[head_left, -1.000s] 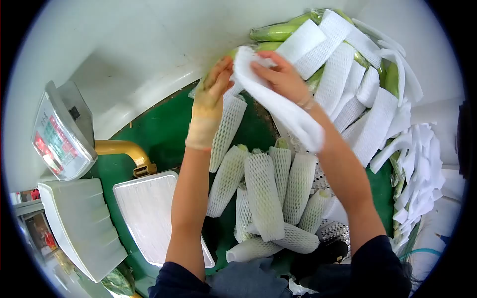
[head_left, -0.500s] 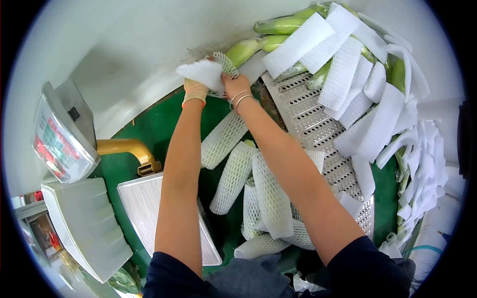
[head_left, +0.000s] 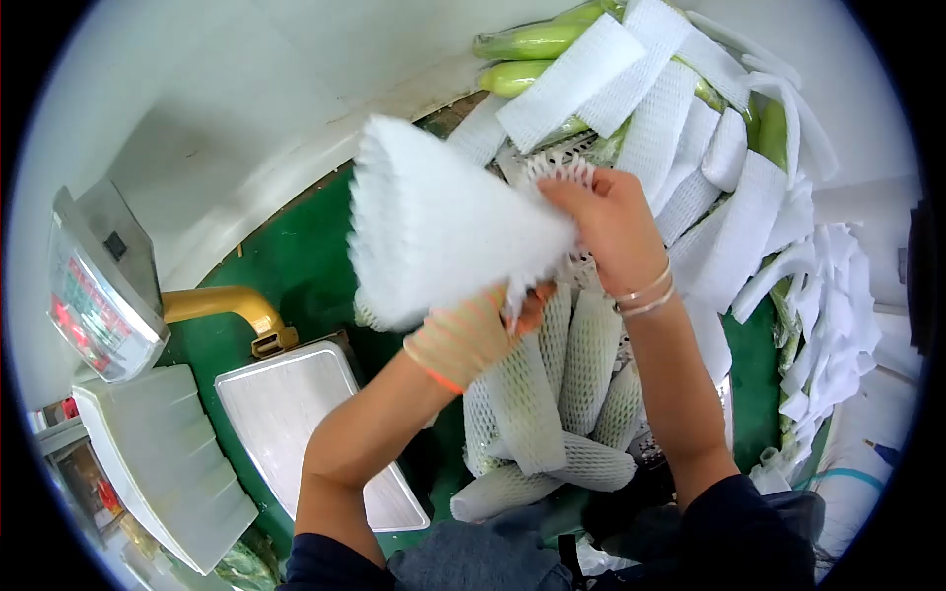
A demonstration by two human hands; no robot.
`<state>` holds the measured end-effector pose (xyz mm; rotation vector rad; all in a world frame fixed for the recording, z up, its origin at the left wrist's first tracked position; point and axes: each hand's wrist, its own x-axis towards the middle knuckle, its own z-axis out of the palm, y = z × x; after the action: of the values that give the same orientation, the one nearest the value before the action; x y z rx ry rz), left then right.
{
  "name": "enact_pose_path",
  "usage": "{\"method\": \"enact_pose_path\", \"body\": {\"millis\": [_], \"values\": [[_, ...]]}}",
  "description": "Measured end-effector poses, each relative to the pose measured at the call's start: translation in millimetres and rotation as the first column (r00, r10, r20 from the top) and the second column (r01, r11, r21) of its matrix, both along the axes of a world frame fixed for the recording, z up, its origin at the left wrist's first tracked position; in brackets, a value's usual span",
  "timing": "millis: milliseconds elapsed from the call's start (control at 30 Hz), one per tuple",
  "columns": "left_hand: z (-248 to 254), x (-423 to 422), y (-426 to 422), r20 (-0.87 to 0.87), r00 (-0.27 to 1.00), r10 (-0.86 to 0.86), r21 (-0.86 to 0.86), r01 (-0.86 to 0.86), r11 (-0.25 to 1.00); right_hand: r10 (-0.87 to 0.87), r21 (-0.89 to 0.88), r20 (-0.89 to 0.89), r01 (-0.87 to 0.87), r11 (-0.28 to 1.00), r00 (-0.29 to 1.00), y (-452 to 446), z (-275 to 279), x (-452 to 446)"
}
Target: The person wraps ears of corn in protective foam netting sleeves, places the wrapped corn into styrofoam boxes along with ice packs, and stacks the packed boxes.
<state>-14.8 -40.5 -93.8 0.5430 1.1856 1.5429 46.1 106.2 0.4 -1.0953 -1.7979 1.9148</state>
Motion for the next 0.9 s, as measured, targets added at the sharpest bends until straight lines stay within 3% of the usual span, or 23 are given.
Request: {"method": "enact_pose_path", "body": {"millis": [33,67,100,133,167,200,233,267,367,433,467,500,533,567,600,633,667,733,767,833,867,900], "values": [[-6.2,-1.9,8.1,-0.344,0.939,0.017,0.01,-0.014,1.0,-0.001,0.005,0.004,0.001,1.0,1.0,4.6,-0.1,-4.7],[15.4,-13.0,22.8,0.251,0.961,0.117,-0.073,-0.101,0.992,-0.059,0.021,-0.074,0.061,0.998,0.996,8.0,-0.3,-10.2],[41.5,-19.8,35.1,0.744,0.628,0.227,-0.197,-0.117,0.973,-0.118,0.027,-0.149,0.123,0.992,0.982,9.1,-0.7,-13.3],[75.0,-18.9,48.5,0.62,0.641,0.454,-0.428,-0.209,0.879,-0.197,-0.156,-0.13,0.176,0.972,0.972,9.8,16.0,-16.6],[63.8,-26.8,50.3,0.616,0.647,0.449,-0.427,-0.205,0.881,-0.203,-0.157,-0.134,0.182,0.971,0.97,12.9,19.3,-16.2],[43.1,-38.2,44.9,0.175,0.967,0.186,-0.233,-0.143,0.962,-0.223,-0.18,-0.18,0.191,0.965,0.958,14.6,20.2,-14.6],[42.0,-42.7,42.8,-0.092,0.995,0.025,-0.161,-0.04,0.986,-0.243,-0.203,-0.223,0.199,0.959,0.944,16.6,19.5,-13.0],[51.5,-46.2,43.2,-0.368,0.927,-0.073,-0.103,0.038,0.994,-0.154,-0.193,-0.258,0.105,0.976,0.954,22.8,13.5,-7.1],[114.1,-54.3,49.6,-0.129,0.981,-0.144,-0.163,0.123,0.979,-0.155,-0.183,-0.341,0.097,0.978,0.927,35.4,8.0,12.5],[108.5,-41.3,55.3,-0.629,0.774,-0.081,-0.159,-0.026,0.987,-0.224,-0.184,-0.332,0.17,0.968,0.916,45.9,-1.8,5.4],[107.9,-41.4,74.5,-0.378,0.924,0.054,-0.244,-0.156,0.957,-0.265,-0.168,-0.332,0.219,0.961,0.905,53.6,-11.1,-5.1],[108.7,-46.5,91.2,-0.115,0.968,0.223,-0.352,-0.249,0.902,-0.294,-0.167,-0.325,0.252,0.953,0.899,57.9,-16.2,-11.7],[99.9,-50.5,92.6,-0.604,0.775,0.186,-0.107,-0.311,0.944,-0.324,-0.167,-0.309,0.284,0.944,0.894,59.9,-17.6,-17.2],[74.1,-58.1,99.6,-0.701,0.681,0.212,-0.011,-0.308,0.951,-0.354,-0.154,-0.274,0.323,0.934,0.894,62.2,-23.5,-22.2],[37.7,-68.6,112.4,-0.7,0.679,0.219,-0.012,-0.318,0.948,-0.379,-0.101,-0.217,0.365,0.925,0.9,67.2,-33.5,-28.6],[-1.5,-79.3,125.6,-0.651,0.728,0.214,-0.073,-0.341,0.937,-0.402,0.058,-0.149,0.414,0.908,0.903,77.6,-67.8,-32.1],[-38.1,-87.6,137.0,-0.606,0.766,0.213,-0.145,-0.369,0.918,-0.351,0.422,-0.134,0.374,0.826,0.927,88.1,-118.3,-27.8],[-89.5,-93.6,153.3,-0.597,0.77,0.228,-0.241,-0.443,0.864,-0.501,0.236,-0.139,0.52,0.821,0.854,92.4,-200.8,-29.1],[-47.1,-78.1,151.7,-0.692,0.707,0.15,-0.377,-0.53,0.76,-0.498,0.212,-0.049,0.496,0.842,0.866,86.3,-194.2,-27.1],[-31.5,-62.5,144.3,-0.763,0.602,0.237,-0.23,-0.594,0.771,-0.344,-0.081,-0.086,0.338,0.938,0.935,95.4,-212.0,-17.4],[-34.7,-54.7,136.9,-0.813,0.427,0.395,0.049,-0.627,0.777,-0.269,-0.534,-0.27,0.089,0.841,0.925,79.6,-194.1,-3.7],[-35.5,-53.4,130.4,-0.793,0.235,0.561,0.338,-0.597,0.727,-0.27,-0.736,-0.331,-0.068,0.673,0.904,66.1,-173.5,4.2]]}}
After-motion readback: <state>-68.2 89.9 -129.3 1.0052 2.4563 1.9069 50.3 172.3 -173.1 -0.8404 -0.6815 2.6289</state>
